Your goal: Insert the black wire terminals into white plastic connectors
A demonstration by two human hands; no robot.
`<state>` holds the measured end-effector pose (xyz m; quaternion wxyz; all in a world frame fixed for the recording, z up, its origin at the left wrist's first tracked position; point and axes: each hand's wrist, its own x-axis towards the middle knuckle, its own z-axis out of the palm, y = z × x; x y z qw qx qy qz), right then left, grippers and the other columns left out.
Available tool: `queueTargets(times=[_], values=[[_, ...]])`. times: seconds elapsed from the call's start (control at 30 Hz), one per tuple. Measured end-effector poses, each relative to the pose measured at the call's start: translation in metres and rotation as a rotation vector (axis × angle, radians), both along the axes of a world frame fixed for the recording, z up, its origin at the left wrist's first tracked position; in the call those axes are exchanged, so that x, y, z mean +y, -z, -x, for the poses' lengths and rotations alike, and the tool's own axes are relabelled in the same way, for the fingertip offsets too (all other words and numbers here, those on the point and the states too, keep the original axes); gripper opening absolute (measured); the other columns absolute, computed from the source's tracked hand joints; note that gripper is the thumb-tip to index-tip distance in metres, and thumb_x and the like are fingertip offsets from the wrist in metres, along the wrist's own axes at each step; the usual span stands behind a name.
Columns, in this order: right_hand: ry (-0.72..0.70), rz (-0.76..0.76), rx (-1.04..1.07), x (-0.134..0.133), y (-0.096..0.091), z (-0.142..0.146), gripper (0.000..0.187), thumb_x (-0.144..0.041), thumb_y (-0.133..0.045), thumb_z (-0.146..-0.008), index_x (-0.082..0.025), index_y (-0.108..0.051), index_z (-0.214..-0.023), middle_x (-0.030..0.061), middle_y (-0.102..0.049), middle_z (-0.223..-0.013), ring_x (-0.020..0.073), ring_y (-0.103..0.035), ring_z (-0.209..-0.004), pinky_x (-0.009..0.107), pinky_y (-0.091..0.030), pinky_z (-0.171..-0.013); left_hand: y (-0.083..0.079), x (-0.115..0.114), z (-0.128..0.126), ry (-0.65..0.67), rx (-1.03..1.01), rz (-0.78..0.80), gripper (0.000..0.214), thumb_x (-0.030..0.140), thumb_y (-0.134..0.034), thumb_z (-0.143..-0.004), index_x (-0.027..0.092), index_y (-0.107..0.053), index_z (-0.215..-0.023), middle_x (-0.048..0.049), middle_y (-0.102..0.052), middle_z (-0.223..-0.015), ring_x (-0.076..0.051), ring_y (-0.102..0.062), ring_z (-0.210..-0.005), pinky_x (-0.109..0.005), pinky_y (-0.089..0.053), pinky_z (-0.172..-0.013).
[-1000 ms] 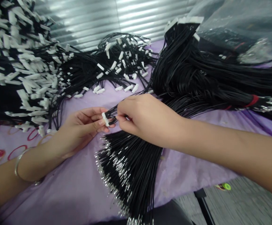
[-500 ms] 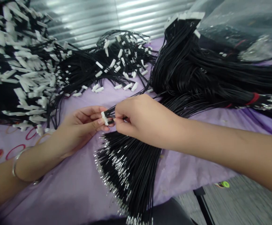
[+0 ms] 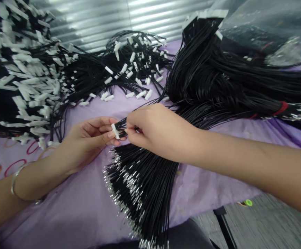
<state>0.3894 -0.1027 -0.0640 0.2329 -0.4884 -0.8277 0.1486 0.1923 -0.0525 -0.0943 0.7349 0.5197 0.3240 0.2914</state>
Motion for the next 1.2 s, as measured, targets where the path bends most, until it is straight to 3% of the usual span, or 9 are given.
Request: queueTargets(times=[0.37,0.63,1.03,1.2], values=[[-0.071,0.010,0.015,0.003,0.000,-0.004,0.019,-0.016,-0.051,-0.085,-0.011,-0.063,-0.072,0.0007,-0.060,-0.063,0.0072,-0.047,-0.058,0.022,-0.032,-0.058,0.002,0.001,0.002,0.018,0.013,0.028,0.024,0.014,-0.074,-0.074,0.015,-0.066,-0.097,-0.0022,-0.073,-0.082,-0.011,-0.070,-0.070,-0.018,-0.056,-0.071],[-0.029,-0.077,-0.021,0.005,0.009,-0.001,0.024,-0.022,-0.049,-0.086,-0.016,-0.062,-0.067,0.0003,-0.060,-0.064,0.0096,-0.049,-0.059,0.024,-0.033,-0.059,0.002,0.000,0.000,0.018,0.017,-0.010,0.025,0.015,-0.076,-0.072,0.015,-0.067,-0.095,-0.0019,-0.073,-0.079,-0.012,-0.070,-0.067,-0.025,-0.058,-0.074],[-0.027,-0.017,-0.071,0.005,0.008,0.001,0.022,-0.021,-0.050,-0.088,-0.014,-0.064,-0.072,0.0006,-0.061,-0.065,0.0093,-0.050,-0.060,0.023,-0.033,-0.059,0.002,-0.001,-0.001,0.002,0.019,-0.026,0.024,0.016,-0.076,-0.072,0.016,-0.067,-0.094,-0.0014,-0.073,-0.078,-0.012,-0.069,-0.066,-0.025,-0.058,-0.074],[0.025,-0.016,-0.147,0.007,0.013,0.007,0.023,-0.021,-0.048,-0.091,-0.012,-0.066,-0.080,0.0039,-0.064,-0.074,0.0134,-0.056,-0.071,0.025,-0.037,-0.068,0.002,-0.003,-0.002,-0.034,0.075,-0.057,0.024,0.016,-0.075,-0.073,0.014,-0.067,-0.096,-0.0017,-0.072,-0.080,-0.012,-0.069,-0.072,-0.025,-0.058,-0.077]])
